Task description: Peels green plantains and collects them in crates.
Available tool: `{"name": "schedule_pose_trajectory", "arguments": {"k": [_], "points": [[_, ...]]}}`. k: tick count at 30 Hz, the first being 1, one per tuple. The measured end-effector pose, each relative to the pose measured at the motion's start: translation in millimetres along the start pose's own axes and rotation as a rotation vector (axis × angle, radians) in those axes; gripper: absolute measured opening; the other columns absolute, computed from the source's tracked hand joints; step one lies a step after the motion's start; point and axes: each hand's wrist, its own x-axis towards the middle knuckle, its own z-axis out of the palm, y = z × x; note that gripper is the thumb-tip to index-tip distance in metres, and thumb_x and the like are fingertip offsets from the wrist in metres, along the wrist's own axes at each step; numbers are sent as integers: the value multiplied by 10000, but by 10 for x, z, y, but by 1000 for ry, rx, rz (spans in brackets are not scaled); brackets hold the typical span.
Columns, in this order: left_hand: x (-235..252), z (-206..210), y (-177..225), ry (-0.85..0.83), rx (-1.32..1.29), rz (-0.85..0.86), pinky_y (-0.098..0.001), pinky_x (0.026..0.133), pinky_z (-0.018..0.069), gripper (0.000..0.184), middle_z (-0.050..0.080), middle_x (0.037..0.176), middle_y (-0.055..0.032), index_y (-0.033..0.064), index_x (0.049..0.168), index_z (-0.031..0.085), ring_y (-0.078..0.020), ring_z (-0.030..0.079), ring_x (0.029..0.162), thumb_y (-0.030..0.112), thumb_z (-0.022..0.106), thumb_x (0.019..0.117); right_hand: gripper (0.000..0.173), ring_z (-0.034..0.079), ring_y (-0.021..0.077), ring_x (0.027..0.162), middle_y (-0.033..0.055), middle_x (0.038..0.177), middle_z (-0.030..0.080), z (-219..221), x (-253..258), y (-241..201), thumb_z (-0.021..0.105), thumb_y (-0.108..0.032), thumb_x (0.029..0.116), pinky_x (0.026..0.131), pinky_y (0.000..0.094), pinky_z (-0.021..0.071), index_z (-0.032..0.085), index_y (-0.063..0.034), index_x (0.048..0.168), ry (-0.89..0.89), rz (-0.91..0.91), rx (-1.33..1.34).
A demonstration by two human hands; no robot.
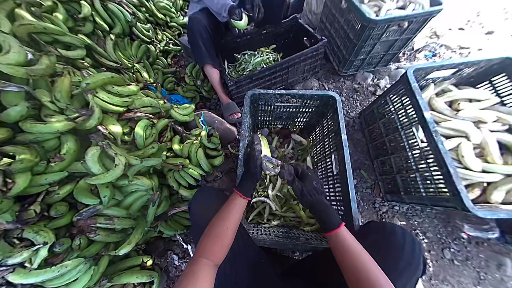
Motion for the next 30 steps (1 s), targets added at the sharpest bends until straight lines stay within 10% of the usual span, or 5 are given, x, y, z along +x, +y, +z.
{"name": "schedule_pose_trajectory", "arguments": {"k": [4,8,14,19,30], "points": [[52,1,12,101,121,186,-347,829,563,551,656,1101,-140,23,1450,478,-150,643,889,351,215,1093,866,542,482,1254,230,1315,630,83,4,10,333,-839,868,932,700,434,648,-215,1381,62,-57,-39],[-75,106,-8,-26,183,104,-342,1138,391,525,507,1418,-301,-144,1440,421,-231,520,1309,209,226,1104,833,595,455,1180,227,1208,673,113,132,106,363,-793,891,939,699,433,693,-142,1292,182,-63,20],[-384,363,156,-331,286,-130,-397,1029,475,510,588,1291,-274,-113,1409,478,-260,606,1148,236,246,1119,568,670,366,1019,223,1071,703,-4,343,318,393,-467,1068,894,611,484,669,-1,1238,334,-16,207],[-93,261,-100,166,36,122,-336,990,513,550,595,1299,-236,-97,1436,451,-181,621,1106,257,207,1093,507,646,382,1151,247,1197,688,35,136,238,470,-380,1061,1026,591,455,644,34,1296,305,-124,170],[64,172,-185,499,-165,110,-355,822,593,541,622,1107,-197,-101,1409,401,-173,664,914,313,223,1109,939,615,391,1156,154,1176,696,361,183,260,320,-924,805,892,660,473,708,-196,1254,236,-120,1]]}}
